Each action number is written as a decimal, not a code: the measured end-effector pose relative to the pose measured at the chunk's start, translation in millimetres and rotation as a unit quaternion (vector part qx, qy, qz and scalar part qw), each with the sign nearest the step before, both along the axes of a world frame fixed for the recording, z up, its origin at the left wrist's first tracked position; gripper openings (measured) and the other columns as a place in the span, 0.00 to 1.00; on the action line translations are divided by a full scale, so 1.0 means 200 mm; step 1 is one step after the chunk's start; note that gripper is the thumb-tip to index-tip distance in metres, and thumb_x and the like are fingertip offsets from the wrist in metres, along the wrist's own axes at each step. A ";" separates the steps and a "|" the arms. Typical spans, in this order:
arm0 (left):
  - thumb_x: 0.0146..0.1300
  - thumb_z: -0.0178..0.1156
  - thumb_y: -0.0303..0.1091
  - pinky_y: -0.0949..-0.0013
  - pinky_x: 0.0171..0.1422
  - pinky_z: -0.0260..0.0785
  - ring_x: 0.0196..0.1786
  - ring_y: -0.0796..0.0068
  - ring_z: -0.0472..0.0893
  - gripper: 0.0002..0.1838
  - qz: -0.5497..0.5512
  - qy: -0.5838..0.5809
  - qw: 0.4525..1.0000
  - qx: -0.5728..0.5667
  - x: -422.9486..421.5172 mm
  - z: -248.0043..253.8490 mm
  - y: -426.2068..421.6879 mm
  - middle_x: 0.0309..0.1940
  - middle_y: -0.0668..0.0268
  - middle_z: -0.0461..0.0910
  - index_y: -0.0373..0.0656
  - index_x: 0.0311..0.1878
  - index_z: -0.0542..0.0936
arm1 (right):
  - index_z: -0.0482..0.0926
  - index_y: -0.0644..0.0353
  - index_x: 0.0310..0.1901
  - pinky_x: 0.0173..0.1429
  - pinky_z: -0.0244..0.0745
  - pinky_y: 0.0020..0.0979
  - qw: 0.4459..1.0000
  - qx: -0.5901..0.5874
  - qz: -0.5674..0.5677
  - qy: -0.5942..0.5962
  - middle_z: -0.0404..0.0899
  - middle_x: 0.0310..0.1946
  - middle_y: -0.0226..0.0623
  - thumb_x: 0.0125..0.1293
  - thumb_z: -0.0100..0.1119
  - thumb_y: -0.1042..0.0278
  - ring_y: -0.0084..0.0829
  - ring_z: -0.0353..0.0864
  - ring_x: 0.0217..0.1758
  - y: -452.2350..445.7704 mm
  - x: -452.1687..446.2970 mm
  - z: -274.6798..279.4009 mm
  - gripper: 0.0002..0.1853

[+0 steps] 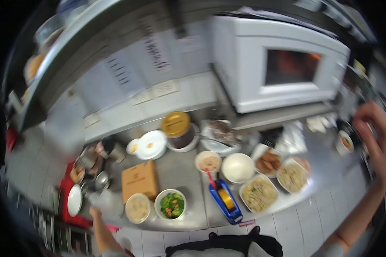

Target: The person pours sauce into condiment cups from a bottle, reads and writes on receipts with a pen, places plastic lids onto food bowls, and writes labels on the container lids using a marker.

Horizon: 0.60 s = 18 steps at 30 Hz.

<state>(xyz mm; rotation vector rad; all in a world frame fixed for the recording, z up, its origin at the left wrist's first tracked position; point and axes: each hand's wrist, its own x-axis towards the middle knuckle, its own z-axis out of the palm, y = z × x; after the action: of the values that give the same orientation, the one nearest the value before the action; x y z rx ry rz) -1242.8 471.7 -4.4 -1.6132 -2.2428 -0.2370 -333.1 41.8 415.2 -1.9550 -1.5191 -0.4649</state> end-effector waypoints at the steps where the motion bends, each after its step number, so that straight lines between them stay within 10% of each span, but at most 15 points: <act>1: 0.58 0.58 0.39 0.55 0.42 0.72 0.38 0.52 0.78 0.12 0.013 -0.033 0.999 -0.019 0.03 0.04 0.04 0.33 0.53 0.78 0.39 0.33 0.79 | 0.73 0.67 0.36 0.45 0.68 0.24 1.000 -0.015 0.010 0.006 0.71 0.36 0.34 0.60 0.56 0.74 0.24 0.72 0.37 -0.02 -0.04 0.03 0.06; 11: 0.57 0.60 0.36 0.61 0.31 0.71 0.29 0.61 0.76 0.09 0.066 -0.245 0.959 -0.123 0.15 0.23 0.37 0.26 0.61 0.75 0.41 0.31 0.76 | 0.74 0.67 0.41 0.46 0.69 0.22 0.973 0.061 -0.030 0.219 0.76 0.34 0.30 0.64 0.57 0.70 0.20 0.75 0.38 -0.35 -0.12 -0.13 0.09; 18: 0.56 0.62 0.34 0.66 0.23 0.71 0.22 0.68 0.75 0.08 0.263 -0.523 0.798 -0.143 -0.07 0.25 0.26 0.21 0.66 0.73 0.42 0.29 0.75 | 0.76 0.62 0.42 0.46 0.68 0.20 0.957 0.098 -0.104 0.254 0.76 0.33 0.26 0.66 0.56 0.64 0.18 0.74 0.37 -0.59 0.03 -0.25 0.11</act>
<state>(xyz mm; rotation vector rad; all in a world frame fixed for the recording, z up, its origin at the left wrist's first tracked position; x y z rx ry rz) -1256.2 522.7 45.2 -0.9269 -3.6046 -0.8229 -327.2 -76.5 364.5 -1.8944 -0.9156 -0.1670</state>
